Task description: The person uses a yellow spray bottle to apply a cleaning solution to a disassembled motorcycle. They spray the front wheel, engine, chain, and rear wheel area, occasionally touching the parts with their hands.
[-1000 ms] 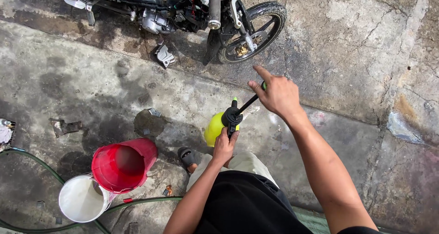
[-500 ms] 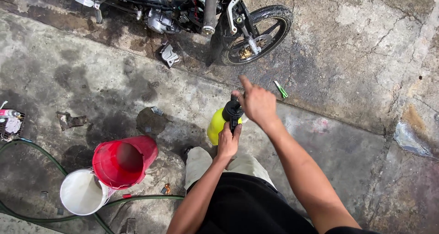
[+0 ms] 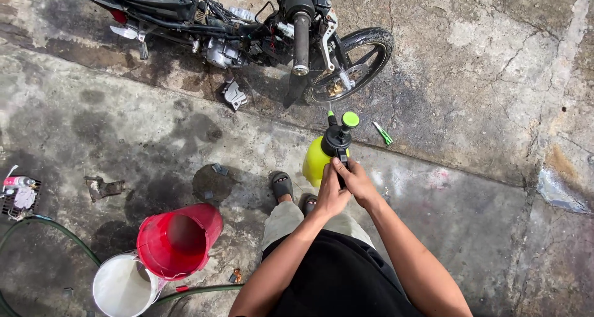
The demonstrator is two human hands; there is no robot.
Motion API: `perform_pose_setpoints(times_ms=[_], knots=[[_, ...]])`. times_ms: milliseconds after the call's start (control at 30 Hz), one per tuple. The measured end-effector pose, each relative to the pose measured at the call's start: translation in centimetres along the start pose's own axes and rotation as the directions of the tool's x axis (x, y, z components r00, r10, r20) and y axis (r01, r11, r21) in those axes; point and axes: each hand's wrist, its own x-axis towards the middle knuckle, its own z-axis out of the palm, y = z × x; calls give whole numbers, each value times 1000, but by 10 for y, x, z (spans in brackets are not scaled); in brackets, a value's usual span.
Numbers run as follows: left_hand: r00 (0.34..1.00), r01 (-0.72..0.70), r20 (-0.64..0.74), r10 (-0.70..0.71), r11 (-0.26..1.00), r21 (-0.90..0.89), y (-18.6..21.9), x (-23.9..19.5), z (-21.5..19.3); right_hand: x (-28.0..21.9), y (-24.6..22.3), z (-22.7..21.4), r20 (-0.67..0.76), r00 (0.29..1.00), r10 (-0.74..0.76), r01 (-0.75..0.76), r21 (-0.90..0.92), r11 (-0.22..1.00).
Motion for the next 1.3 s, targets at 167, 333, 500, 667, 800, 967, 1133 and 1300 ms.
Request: perform_pose_setpoints(times_ms=[167, 333, 500, 667, 800, 967, 1133, 1300], knots=[[952, -216, 247, 181, 969, 122, 137, 3, -58, -16, -77, -26, -130, 978, -164, 151, -107, 983], [921, -255, 362, 147, 928, 272, 134, -5, -110, 1, -118, -64, -213, 911, -352, 357, -17, 934], [900, 60, 366, -238, 898, 437, -7, -13, -160, -8, -221, -104, -151, 875, -460, 286, -605, 743], [816, 229, 313, -487, 767, 599, -123, -41, -215, 8, -302, -105, -91, 912, -400, 207, -740, 640], [758, 538, 11, -652, 635, 555, -234, -74, -253, 29, -350, -93, -148, 970, -192, 8, -771, 637], [478, 864, -207, -854, 414, 287, -258, -132, -286, 62, -370, -89, -111, 949, -294, 76, -826, 559], [291, 940, -242, -926, 323, -106, -256, -157, -283, 84, -404, -75, -6, 952, -305, 130, -896, 425], [338, 927, -307, -890, 371, -54, -215, -133, -255, 163, -418, -97, 138, 884, -448, 260, -939, 224]])
